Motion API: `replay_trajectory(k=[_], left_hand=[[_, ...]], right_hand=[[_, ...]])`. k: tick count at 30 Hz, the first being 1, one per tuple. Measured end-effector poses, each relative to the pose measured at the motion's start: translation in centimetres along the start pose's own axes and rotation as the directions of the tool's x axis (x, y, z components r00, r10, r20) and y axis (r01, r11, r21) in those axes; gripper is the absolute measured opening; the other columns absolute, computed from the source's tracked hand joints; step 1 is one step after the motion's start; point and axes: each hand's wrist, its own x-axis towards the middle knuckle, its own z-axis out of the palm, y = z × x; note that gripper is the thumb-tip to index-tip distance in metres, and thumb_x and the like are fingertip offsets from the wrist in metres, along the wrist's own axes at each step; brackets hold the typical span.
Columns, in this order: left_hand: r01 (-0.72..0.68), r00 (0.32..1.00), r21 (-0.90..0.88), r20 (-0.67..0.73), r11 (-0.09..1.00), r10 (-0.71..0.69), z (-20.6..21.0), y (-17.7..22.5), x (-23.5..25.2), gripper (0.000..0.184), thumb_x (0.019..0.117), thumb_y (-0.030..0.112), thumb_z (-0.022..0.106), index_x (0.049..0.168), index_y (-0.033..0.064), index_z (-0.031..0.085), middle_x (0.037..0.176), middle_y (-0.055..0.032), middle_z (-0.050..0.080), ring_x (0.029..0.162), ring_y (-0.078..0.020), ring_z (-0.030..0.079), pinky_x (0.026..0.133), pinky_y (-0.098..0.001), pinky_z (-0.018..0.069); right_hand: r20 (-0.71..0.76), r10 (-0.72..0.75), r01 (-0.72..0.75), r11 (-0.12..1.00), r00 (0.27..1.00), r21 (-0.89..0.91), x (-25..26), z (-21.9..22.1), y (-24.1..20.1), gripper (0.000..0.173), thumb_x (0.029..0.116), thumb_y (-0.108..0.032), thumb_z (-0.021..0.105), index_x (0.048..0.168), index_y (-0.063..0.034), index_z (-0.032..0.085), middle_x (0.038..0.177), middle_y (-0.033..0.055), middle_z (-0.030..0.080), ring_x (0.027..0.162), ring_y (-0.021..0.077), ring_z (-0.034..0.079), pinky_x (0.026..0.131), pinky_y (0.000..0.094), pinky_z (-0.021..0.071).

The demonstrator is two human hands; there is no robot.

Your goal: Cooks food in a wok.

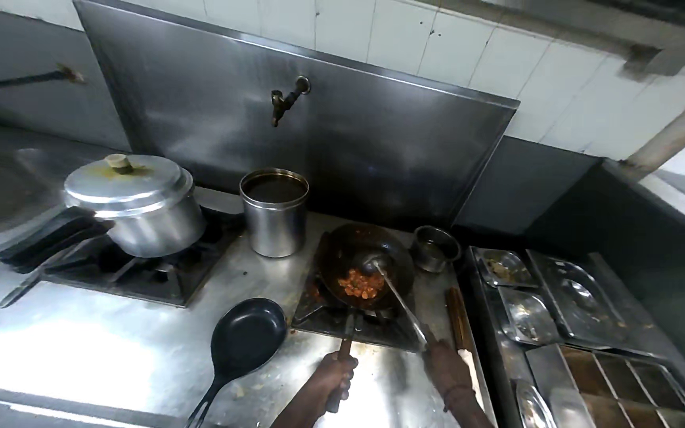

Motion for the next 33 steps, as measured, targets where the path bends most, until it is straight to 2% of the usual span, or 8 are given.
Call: replay_trajectory(k=[3,5,8,12,15,20,26,33], left_hand=[[-0.015,1.0,0.007,0.009,1.0,0.015,-0.2,-0.1,0.0,0.007,0.1074,0.014,0.052,0.11,0.0081,0.049,0.063,0.0024,0.043,0.043,-0.0066,0.042,0.039,-0.0205,0.0412],[-0.018,1.0,0.013,0.013,1.0,0.018,-0.2,-0.2,0.1,0.008,0.1073,0.015,0.053,0.112,0.0079,0.05,0.064,0.0021,0.044,0.044,-0.0071,0.042,0.04,-0.021,0.0418],[-0.02,0.999,-0.003,0.025,1.0,0.02,-0.2,-0.3,0.4,0.008,0.1074,0.015,0.052,0.111,0.0082,0.049,0.064,0.0022,0.043,0.043,-0.0069,0.042,0.04,-0.0208,0.0423],[-0.012,1.0,-0.021,0.017,1.0,0.013,0.1,-0.6,0.6,0.008,0.1072,0.014,0.053,0.111,0.0075,0.049,0.064,0.0019,0.043,0.043,-0.0073,0.042,0.039,-0.0211,0.0421],[-0.018,1.0,-0.023,0.018,1.0,0.019,0.2,-0.7,0.7,0.009,0.1072,0.014,0.053,0.112,0.0073,0.049,0.064,0.002,0.043,0.043,-0.0072,0.042,0.039,-0.0212,0.0419],[-0.017,1.0,-0.036,0.019,0.999,0.018,0.1,-0.7,0.7,0.01,0.1069,0.014,0.053,0.113,0.0075,0.048,0.065,0.0018,0.043,0.043,-0.0072,0.042,0.039,-0.021,0.0418],[-0.014,0.999,-0.065,0.03,0.998,0.016,0.1,-0.3,0.0,0.009,0.1074,0.014,0.053,0.113,0.008,0.049,0.065,0.0016,0.044,0.043,-0.0067,0.042,0.039,-0.0204,0.0414],[0.0,0.998,-0.077,0.058,0.997,0.005,-0.2,0.6,-0.6,0.007,0.1078,0.015,0.051,0.11,0.0092,0.048,0.062,0.0028,0.043,0.043,-0.0059,0.042,0.039,-0.0201,0.0409]], right_hand=[[0.1,-0.043,0.0,0.919,0.994,0.395,-3.7,2.9,1.2,0.067,0.1055,-0.03,0.053,0.165,-0.0222,0.023,0.116,0.0188,0.069,0.094,0.0341,0.07,0.084,0.052,0.0565],[0.171,-0.138,-0.048,0.624,0.976,0.78,-6.9,3.7,2.9,0.065,0.1055,-0.023,0.054,0.164,-0.0155,0.024,0.088,0.0104,0.059,0.057,0.0197,0.055,0.051,0.0365,0.0502],[0.266,-0.243,-0.222,0.196,0.933,0.955,-8.9,3.5,6.1,0.06,0.1073,-0.019,0.047,0.163,-0.0176,0.024,0.076,0.0023,0.054,0.048,0.0112,0.048,0.042,0.0288,0.0461],[0.141,-0.154,-0.014,0.625,0.978,0.78,-7.5,1.3,10.3,0.061,0.1039,-0.024,0.057,0.161,-0.0188,0.035,0.091,0.0084,0.064,0.056,0.0171,0.055,0.05,0.0356,0.0497],[0.101,-0.172,0.122,0.917,0.98,0.379,-7.7,-4.8,11.4,0.062,0.1026,-0.03,0.06,0.16,-0.0245,0.038,0.114,0.0164,0.071,0.089,0.0311,0.069,0.084,0.0526,0.0555],[0.23,-0.179,0.163,0.983,0.957,0.09,-7.5,-8.8,8.6,0.062,0.1034,-0.034,0.059,0.161,-0.0301,0.036,0.123,0.0204,0.069,0.11,0.0398,0.067,0.098,0.0613,0.0488],[0.21,-0.206,-0.046,0.601,0.956,0.798,-1.6,0.2,1.6,0.055,0.108,-0.027,0.052,0.159,-0.0173,0.035,0.088,0.0091,0.059,0.053,0.0167,0.055,0.047,0.0329,0.0503],[0.152,-0.118,-0.126,0.201,0.981,0.971,2.2,1.1,-4.4,0.052,0.1085,-0.025,0.053,0.156,-0.0146,0.035,0.076,0.0068,0.054,0.048,0.0153,0.052,0.043,0.0306,0.0483]])
